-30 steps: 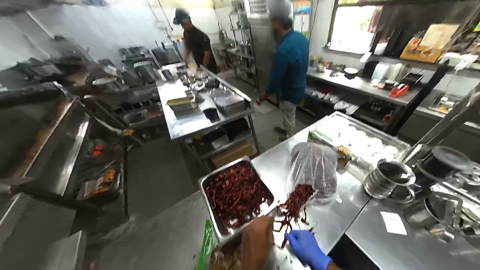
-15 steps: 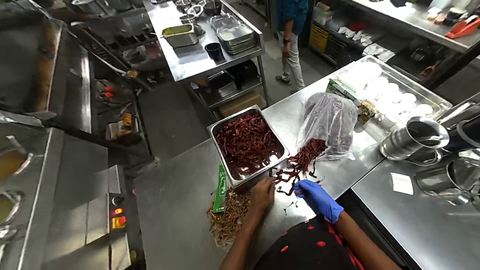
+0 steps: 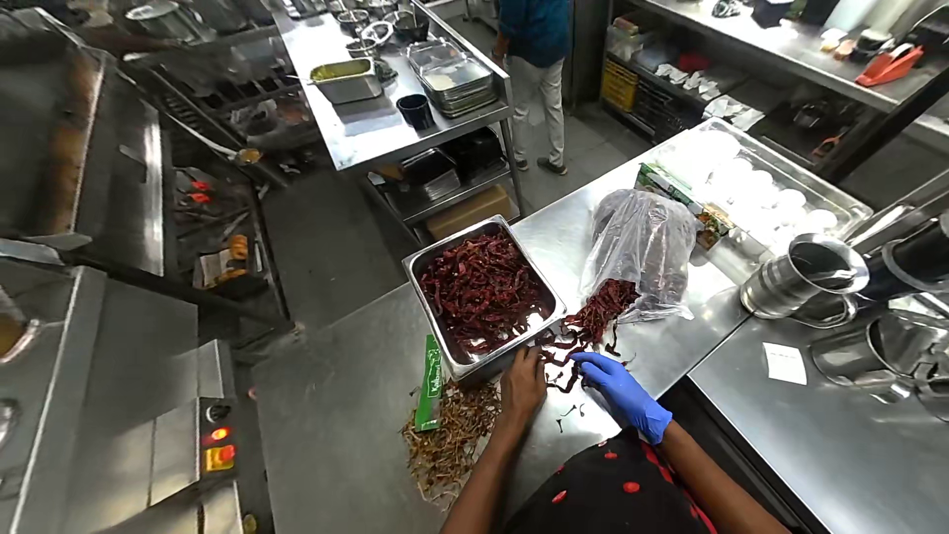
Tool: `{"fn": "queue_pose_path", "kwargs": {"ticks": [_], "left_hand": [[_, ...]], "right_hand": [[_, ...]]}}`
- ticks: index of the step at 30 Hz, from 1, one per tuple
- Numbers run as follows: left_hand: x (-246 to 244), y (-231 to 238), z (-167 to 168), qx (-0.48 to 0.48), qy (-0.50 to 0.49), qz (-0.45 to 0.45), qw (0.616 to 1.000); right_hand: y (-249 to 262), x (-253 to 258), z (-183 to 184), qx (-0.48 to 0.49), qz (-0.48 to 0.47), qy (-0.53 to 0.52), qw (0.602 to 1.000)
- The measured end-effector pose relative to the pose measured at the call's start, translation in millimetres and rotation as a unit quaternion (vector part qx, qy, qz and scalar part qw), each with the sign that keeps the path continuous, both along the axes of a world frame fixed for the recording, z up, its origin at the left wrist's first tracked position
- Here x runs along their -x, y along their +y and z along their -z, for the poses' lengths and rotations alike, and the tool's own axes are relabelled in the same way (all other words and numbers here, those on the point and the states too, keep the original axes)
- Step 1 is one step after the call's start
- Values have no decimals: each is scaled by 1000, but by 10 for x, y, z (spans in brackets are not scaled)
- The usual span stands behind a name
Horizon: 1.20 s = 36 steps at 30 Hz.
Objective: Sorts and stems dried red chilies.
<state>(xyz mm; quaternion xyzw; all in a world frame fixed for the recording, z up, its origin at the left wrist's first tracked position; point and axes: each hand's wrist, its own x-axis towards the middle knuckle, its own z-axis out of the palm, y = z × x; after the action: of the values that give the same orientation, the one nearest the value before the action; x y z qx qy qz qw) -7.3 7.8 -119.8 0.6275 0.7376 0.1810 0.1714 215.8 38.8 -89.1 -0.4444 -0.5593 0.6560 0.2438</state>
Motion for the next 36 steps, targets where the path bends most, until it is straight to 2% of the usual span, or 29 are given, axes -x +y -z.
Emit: {"fn": "queue_pose_path", "kwargs": {"ticks": [3,6,12,18,22,24,28,30,31,32,33,34,35,36], "left_hand": [[-21,35,36,-1,-17,26,1000],[-48,95,66,11,-17,13,1000],[-55,99,-86,-68,13,3,998],[-217,-148,-369,-163,24,24,986],[-373,-288,-533,-193,-2,41,980],[-395,-328,-584,-196,-35,39,979],[-340,-387,-700,-127,-146,34,980],[-342,-407,-808,-110,-80,45,990],[-383,-425,-855,-119,-15,53,991],[-447,-452,-889,-128,39,59,989],[-520,-484,-917,-137,75,64,986],[-580,-514,-951,-143,94,69,983],[-609,-530,-988,-142,98,75,982],[-598,-515,-1024,-138,93,75,983]], "right_hand": [[8,14,33,-5,9,-3,1000],[-2,47,83,7,5,4,1000],[-3,30,11,-7,24,6,1000],[14,113,-158,-110,19,-97,989],[-30,292,-203,-120,19,-140,983],[-44,307,-222,-115,26,-112,987],[-63,302,-224,-58,13,34,998],[-103,324,-210,-91,-1,10,996],[-131,337,-225,-161,-4,-64,985],[-159,352,-228,-276,2,-164,947],[-155,348,-205,-404,15,-258,877],[-116,327,-178,-480,27,-313,819],[-70,295,-144,-507,30,-345,789],[-32,250,-111,-502,25,-359,786]]}}
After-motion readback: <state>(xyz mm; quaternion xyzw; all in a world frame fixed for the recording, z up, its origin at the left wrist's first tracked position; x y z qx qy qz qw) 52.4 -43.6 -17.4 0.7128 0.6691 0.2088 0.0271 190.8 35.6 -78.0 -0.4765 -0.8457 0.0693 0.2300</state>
